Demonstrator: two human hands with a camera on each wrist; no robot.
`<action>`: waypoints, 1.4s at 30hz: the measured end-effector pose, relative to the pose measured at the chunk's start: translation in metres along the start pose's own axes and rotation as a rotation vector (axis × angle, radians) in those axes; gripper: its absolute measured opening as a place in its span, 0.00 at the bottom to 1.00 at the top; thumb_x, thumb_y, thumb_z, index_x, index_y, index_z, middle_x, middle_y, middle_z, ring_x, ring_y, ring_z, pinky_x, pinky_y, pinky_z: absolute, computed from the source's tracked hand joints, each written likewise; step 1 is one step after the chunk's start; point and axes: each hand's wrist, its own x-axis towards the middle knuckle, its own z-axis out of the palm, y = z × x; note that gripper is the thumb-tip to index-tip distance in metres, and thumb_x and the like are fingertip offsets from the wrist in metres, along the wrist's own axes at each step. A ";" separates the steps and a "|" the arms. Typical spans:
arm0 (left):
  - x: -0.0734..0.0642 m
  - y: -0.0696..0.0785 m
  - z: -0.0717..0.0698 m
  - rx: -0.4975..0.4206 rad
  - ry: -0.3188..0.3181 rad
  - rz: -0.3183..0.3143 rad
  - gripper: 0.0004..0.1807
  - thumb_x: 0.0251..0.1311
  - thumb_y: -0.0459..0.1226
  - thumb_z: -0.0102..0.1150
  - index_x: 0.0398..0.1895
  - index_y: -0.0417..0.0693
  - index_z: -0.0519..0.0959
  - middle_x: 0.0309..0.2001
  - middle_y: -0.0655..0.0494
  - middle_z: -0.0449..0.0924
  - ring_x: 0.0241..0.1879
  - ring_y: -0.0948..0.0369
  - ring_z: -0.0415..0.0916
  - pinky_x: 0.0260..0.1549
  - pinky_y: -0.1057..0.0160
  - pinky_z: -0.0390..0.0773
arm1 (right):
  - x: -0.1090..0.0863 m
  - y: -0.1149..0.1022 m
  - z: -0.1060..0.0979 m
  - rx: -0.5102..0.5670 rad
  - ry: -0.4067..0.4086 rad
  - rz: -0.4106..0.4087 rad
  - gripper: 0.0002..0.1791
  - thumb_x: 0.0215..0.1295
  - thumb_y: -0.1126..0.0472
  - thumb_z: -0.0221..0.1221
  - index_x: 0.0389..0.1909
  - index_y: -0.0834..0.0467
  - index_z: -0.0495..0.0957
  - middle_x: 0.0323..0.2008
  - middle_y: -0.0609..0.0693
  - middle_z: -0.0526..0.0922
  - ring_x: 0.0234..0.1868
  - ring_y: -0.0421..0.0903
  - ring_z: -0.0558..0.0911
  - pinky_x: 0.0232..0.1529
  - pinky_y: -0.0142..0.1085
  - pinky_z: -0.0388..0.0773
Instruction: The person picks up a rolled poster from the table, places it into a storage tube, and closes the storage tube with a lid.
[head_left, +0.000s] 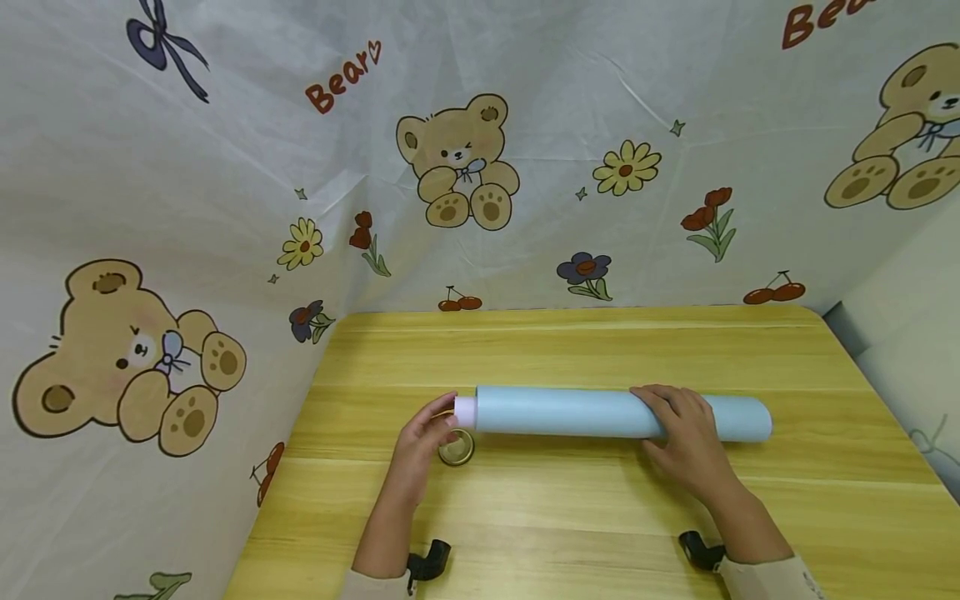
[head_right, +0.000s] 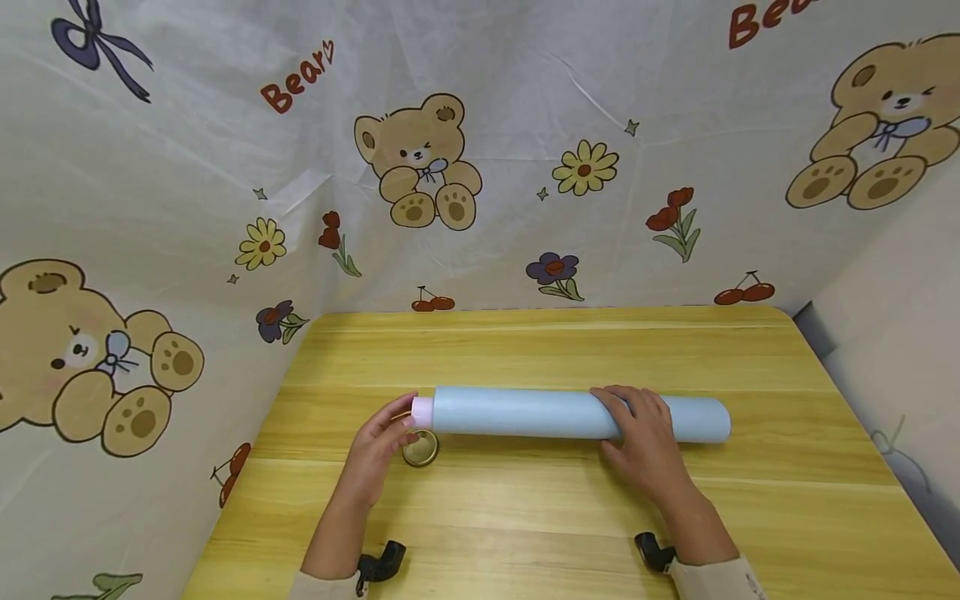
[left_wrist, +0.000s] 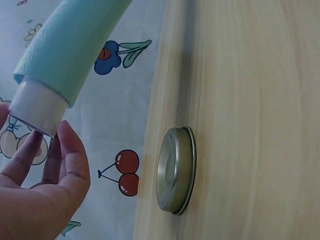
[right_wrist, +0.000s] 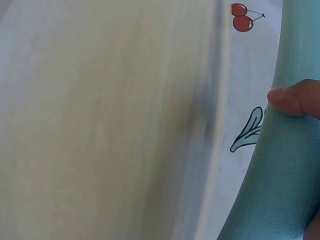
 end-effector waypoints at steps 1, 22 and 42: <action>0.000 0.000 0.001 0.001 -0.002 -0.003 0.24 0.69 0.37 0.59 0.68 0.45 0.74 0.64 0.48 0.74 0.53 0.60 0.78 0.59 0.45 0.78 | 0.000 0.000 0.000 -0.001 0.000 0.000 0.54 0.25 0.74 0.83 0.64 0.54 0.75 0.57 0.58 0.77 0.57 0.61 0.73 0.61 0.64 0.60; 0.000 -0.008 0.009 0.073 -0.082 -0.027 0.21 0.73 0.41 0.55 0.68 0.52 0.76 0.65 0.49 0.73 0.57 0.57 0.75 0.61 0.43 0.74 | 0.000 -0.004 0.000 0.007 -0.001 -0.007 0.55 0.24 0.75 0.83 0.64 0.55 0.75 0.57 0.58 0.77 0.58 0.61 0.73 0.62 0.64 0.60; 0.001 -0.012 0.019 0.111 -0.121 -0.057 0.25 0.77 0.44 0.48 0.71 0.42 0.70 0.67 0.45 0.70 0.55 0.58 0.74 0.61 0.43 0.73 | -0.001 -0.006 0.002 0.013 -0.010 -0.010 0.53 0.26 0.73 0.82 0.64 0.55 0.75 0.57 0.57 0.77 0.59 0.59 0.73 0.62 0.63 0.60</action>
